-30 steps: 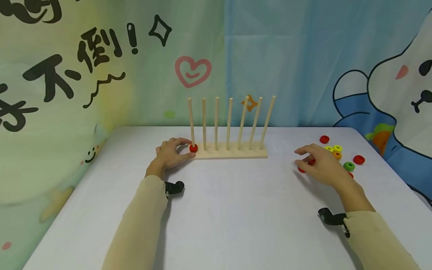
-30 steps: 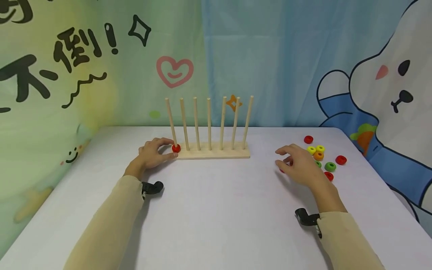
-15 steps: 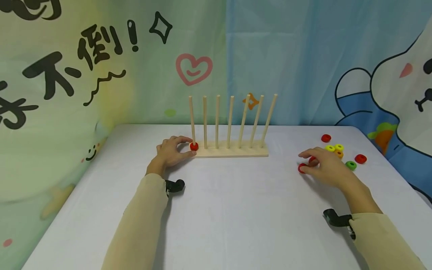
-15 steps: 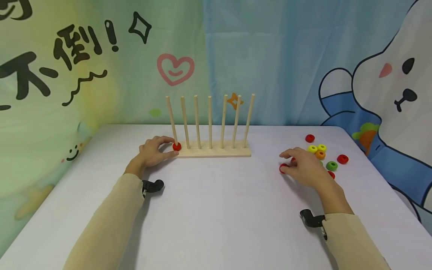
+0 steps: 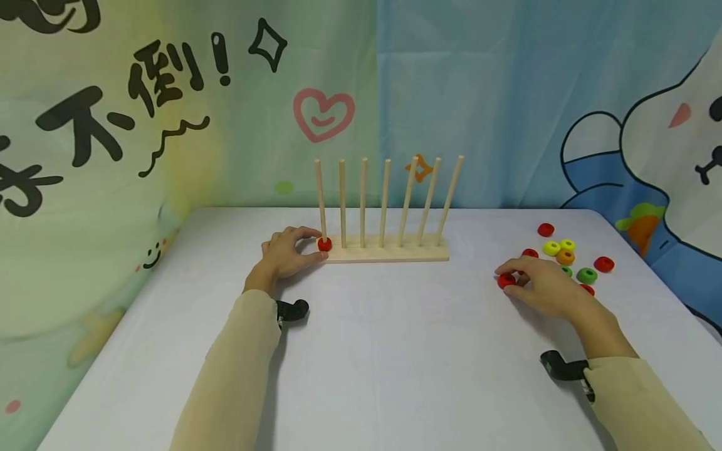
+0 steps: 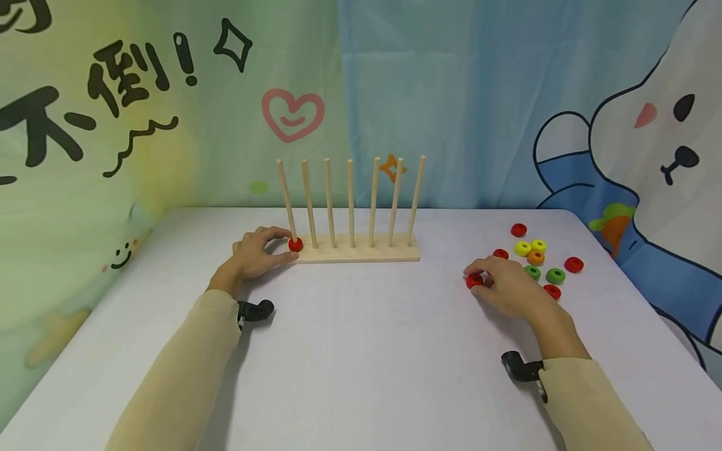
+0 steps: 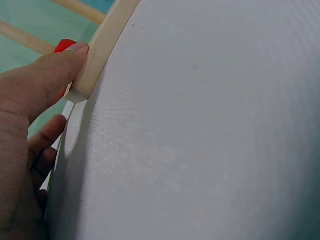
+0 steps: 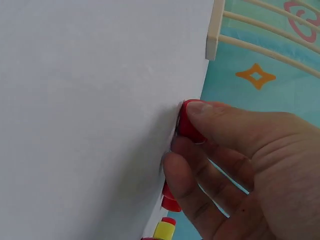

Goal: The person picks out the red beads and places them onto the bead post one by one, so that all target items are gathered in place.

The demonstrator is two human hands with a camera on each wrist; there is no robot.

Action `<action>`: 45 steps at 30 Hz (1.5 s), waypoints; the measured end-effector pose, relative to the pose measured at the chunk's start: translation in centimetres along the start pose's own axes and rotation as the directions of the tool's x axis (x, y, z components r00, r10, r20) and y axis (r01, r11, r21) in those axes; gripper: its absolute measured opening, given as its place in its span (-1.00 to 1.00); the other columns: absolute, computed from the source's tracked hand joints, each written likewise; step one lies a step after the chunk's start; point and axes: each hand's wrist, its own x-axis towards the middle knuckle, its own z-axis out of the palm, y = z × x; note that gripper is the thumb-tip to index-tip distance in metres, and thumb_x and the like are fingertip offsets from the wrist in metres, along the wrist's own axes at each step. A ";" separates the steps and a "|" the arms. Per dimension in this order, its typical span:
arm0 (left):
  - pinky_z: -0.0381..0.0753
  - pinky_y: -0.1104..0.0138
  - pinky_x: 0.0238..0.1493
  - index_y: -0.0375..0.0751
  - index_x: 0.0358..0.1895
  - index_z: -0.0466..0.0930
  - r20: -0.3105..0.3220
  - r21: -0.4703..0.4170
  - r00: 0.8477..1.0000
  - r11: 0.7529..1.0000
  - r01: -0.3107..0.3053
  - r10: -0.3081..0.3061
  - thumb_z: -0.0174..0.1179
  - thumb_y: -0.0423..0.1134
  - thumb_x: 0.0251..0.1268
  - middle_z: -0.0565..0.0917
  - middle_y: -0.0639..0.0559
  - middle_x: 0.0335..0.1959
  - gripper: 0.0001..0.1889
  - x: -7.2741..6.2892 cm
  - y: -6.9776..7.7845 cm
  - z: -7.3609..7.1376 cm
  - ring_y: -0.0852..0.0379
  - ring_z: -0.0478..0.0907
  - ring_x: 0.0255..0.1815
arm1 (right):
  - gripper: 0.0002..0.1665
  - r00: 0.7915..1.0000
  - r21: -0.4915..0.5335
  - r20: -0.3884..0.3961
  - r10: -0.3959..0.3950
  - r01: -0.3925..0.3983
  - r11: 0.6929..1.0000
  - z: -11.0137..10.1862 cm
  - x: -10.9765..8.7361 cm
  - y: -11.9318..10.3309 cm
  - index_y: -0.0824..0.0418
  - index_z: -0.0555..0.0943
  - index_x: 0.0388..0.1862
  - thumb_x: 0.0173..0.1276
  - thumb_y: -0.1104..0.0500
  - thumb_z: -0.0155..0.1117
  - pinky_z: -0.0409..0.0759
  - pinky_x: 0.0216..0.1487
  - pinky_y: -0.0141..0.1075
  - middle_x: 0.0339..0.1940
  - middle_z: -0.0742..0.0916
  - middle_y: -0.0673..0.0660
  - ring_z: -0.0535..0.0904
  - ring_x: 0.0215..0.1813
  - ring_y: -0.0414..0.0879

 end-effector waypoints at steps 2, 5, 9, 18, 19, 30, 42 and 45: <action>0.03 -0.16 0.28 0.24 0.31 0.46 0.002 -0.002 1.000 1.000 0.000 0.000 0.23 0.28 0.18 0.33 -0.05 0.42 -0.39 0.0 0.0 0.0 -0.20 0.17 0.39 | -0.58 1.000 0.011 -0.012 -0.010 0.010 1.000 -0.2 0.0 -0.2 0.17 0.61 0.15 0.33 0.14 0.37 0.59 -0.01 0.09 0.02 0.64 0.18 0.55 -0.01 0.14; 0.03 -0.16 0.28 0.24 0.31 0.47 -0.003 -0.006 1.000 1.000 -0.001 0.001 0.23 0.28 0.18 0.33 -0.06 0.42 -0.39 0.0 0.1 -0.1 -0.20 0.17 0.39 | -0.60 0.998 0.017 -0.045 -0.032 0.033 0.999 -0.5 0.1 -0.6 0.20 0.61 0.14 0.34 0.12 0.35 0.57 0.02 0.12 0.02 0.63 0.19 0.56 0.02 0.17; 0.02 -0.16 0.29 0.24 0.30 0.47 -0.010 -0.005 1.000 1.000 0.000 0.000 0.23 0.28 0.18 0.34 -0.05 0.41 -0.40 0.0 0.0 -0.1 -0.20 0.18 0.38 | -0.65 0.993 0.013 -0.098 -0.060 0.061 0.998 -0.6 0.4 -1.1 0.20 0.63 0.07 0.32 0.16 0.35 0.59 -0.06 0.01 0.00 0.61 0.18 0.55 -0.06 0.12; 0.03 -0.15 0.28 0.25 0.28 0.49 -0.016 -0.014 1.000 1.000 -0.008 0.008 0.24 0.27 0.17 0.36 -0.03 0.39 -0.41 -0.1 -0.1 -0.1 -0.19 0.20 0.36 | -0.71 0.977 0.067 -0.183 -0.106 0.120 0.990 -0.1 0.8 -1.9 0.11 0.59 0.03 0.33 0.23 0.28 0.53 -0.16 -0.11 0.11 0.58 0.13 0.46 -0.11 0.04; 0.03 -0.15 0.28 0.25 0.28 0.49 -0.016 -0.014 1.000 1.000 -0.007 0.007 0.24 0.27 0.17 0.36 -0.03 0.39 -0.41 -0.1 -0.1 -0.1 -0.19 0.20 0.36 | -0.73 0.976 0.073 -0.189 -0.106 0.122 0.990 0.0 0.9 -2.0 0.10 0.59 0.02 0.34 0.22 0.27 0.53 -0.15 -0.10 0.11 0.58 0.12 0.46 -0.09 0.04; 0.02 -0.16 0.29 0.27 0.28 0.48 -0.014 -0.004 1.000 1.000 -0.009 0.009 0.24 0.28 0.16 0.35 -0.02 0.40 -0.41 0.2 0.0 0.1 -0.18 0.20 0.36 | -0.70 0.955 0.059 -0.250 -0.158 0.178 0.982 0.4 1.6 -2.2 0.11 0.66 0.00 0.27 0.24 0.40 0.62 -0.19 -0.29 -0.03 0.65 0.05 0.55 -0.09 0.01; 0.01 -0.16 0.30 0.26 0.29 0.48 -0.020 -0.010 1.000 1.000 -0.003 0.003 0.24 0.27 0.16 0.36 -0.03 0.40 -0.40 0.1 -0.2 0.0 -0.18 0.19 0.36 | -0.51 0.955 0.094 -0.225 -0.195 0.220 0.971 0.8 2.7 -4.0 0.01 0.61 0.18 0.29 0.34 0.30 0.66 -0.12 -0.17 0.04 0.61 0.03 0.60 -0.07 0.00; 0.01 -0.16 0.30 0.26 0.29 0.47 -0.016 -0.007 1.000 1.000 -0.001 0.000 0.23 0.29 0.16 0.35 -0.03 0.40 -0.39 0.0 -0.3 0.0 -0.18 0.18 0.37 | -0.53 0.945 0.094 -0.244 -0.216 0.245 0.965 0.8 3.0 -4.5 0.00 0.62 0.18 0.30 0.28 0.33 0.63 -0.18 -0.34 0.01 0.62 0.01 0.61 -0.11 -0.04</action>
